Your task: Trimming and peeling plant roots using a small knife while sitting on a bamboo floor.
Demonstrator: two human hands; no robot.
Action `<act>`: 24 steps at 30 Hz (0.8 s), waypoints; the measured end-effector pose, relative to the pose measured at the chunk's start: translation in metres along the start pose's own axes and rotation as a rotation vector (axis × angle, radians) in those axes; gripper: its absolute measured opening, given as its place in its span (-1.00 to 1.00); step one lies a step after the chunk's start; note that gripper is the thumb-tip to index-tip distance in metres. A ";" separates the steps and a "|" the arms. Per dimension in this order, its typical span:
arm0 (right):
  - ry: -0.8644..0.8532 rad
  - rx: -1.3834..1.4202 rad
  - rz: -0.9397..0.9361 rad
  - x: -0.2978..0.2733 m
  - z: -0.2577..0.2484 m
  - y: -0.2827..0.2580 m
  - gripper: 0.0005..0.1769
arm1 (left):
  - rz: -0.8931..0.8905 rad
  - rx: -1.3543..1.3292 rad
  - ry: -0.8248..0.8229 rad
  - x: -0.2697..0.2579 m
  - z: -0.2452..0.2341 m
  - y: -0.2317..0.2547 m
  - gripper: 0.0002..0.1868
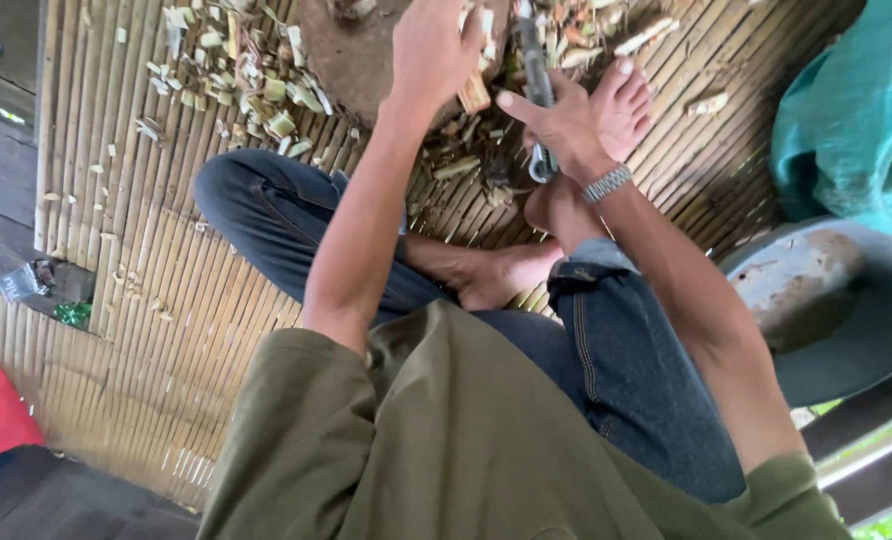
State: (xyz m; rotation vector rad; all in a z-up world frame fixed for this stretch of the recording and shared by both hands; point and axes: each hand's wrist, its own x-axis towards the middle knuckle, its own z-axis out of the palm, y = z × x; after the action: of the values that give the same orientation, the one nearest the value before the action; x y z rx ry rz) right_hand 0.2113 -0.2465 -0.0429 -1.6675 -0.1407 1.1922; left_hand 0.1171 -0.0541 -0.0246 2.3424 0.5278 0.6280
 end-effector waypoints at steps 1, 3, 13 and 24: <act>-0.041 0.025 -0.011 0.001 0.005 0.002 -0.18 | 0.005 0.023 -0.046 -0.004 0.001 0.001 -0.80; -0.082 0.052 -0.023 0.002 0.014 0.003 -0.27 | 0.018 0.070 -0.123 -0.003 0.012 0.004 -0.80; -0.143 0.257 0.089 -0.017 -0.010 -0.014 -0.70 | 0.149 0.346 -0.383 0.031 0.105 -0.063 -0.79; 0.585 0.385 -0.258 -0.093 -0.170 -0.001 -0.86 | -0.358 -0.104 -0.467 0.061 0.046 -0.021 -0.92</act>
State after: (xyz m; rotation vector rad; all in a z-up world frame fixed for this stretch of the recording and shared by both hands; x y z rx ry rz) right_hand 0.2931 -0.4136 0.0117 -1.5295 0.2217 0.4688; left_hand 0.1877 -0.0296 -0.0519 2.1230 0.6519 -0.0587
